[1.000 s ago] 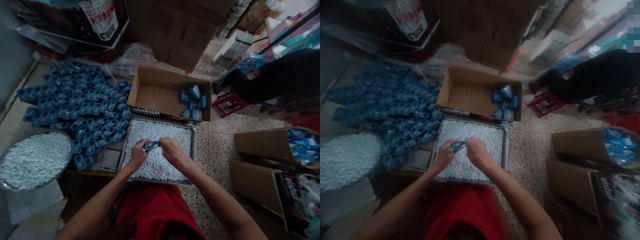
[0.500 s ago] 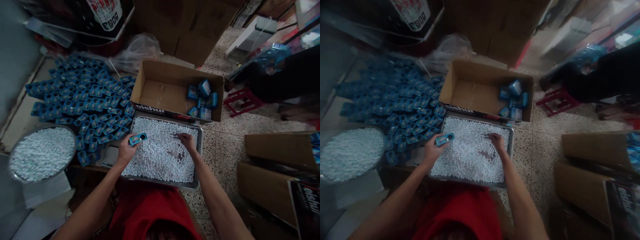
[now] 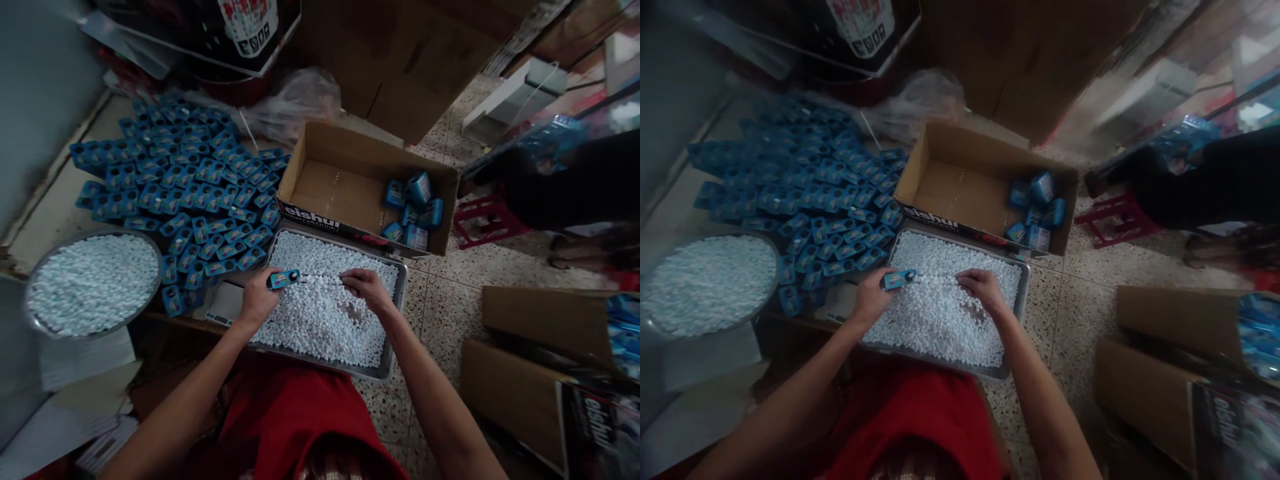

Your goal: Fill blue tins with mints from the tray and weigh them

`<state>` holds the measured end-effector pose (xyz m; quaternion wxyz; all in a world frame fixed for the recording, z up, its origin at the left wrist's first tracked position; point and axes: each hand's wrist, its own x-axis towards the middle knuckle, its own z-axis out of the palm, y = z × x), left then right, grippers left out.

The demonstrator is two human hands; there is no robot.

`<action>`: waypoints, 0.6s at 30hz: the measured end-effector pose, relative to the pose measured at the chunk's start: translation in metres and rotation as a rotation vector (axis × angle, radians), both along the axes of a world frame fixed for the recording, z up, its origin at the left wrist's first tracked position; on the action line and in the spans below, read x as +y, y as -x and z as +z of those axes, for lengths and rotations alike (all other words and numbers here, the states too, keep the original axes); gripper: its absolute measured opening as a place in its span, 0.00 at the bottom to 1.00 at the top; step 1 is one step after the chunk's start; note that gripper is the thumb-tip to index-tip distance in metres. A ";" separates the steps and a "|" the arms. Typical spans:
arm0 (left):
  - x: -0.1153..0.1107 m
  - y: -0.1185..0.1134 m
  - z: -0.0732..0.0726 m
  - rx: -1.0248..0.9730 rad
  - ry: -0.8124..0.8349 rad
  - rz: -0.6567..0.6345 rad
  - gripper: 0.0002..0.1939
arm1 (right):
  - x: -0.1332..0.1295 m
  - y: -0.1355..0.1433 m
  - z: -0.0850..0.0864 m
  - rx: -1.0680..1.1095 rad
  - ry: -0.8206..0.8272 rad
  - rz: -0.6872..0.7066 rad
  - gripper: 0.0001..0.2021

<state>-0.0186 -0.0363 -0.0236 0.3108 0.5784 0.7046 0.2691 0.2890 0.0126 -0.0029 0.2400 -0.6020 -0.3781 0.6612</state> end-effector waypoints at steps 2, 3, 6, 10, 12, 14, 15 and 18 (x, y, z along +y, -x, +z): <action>0.002 -0.004 0.001 -0.015 -0.034 -0.029 0.16 | 0.008 0.009 0.020 -0.054 -0.061 0.057 0.17; 0.003 -0.006 0.002 -0.020 -0.045 -0.038 0.16 | 0.012 0.014 0.030 -0.115 -0.119 0.100 0.15; 0.004 -0.012 0.005 -0.026 -0.049 -0.047 0.15 | 0.020 0.026 0.062 -0.369 -0.319 0.256 0.11; 0.002 -0.018 0.006 -0.051 -0.054 -0.051 0.15 | 0.026 0.040 0.098 -0.623 -0.487 0.439 0.14; 0.001 -0.020 0.006 -0.060 -0.072 -0.042 0.15 | 0.026 0.049 0.109 -0.685 -0.519 0.505 0.14; 0.000 -0.023 0.005 -0.074 -0.078 -0.030 0.15 | 0.024 0.057 0.113 -0.707 -0.532 0.533 0.14; 0.000 -0.024 0.005 -0.095 -0.071 -0.023 0.15 | 0.023 0.058 0.113 -0.696 -0.542 0.530 0.13; -0.001 -0.026 0.002 -0.193 -0.032 -0.003 0.15 | 0.015 0.037 0.104 -0.606 -0.560 0.432 0.12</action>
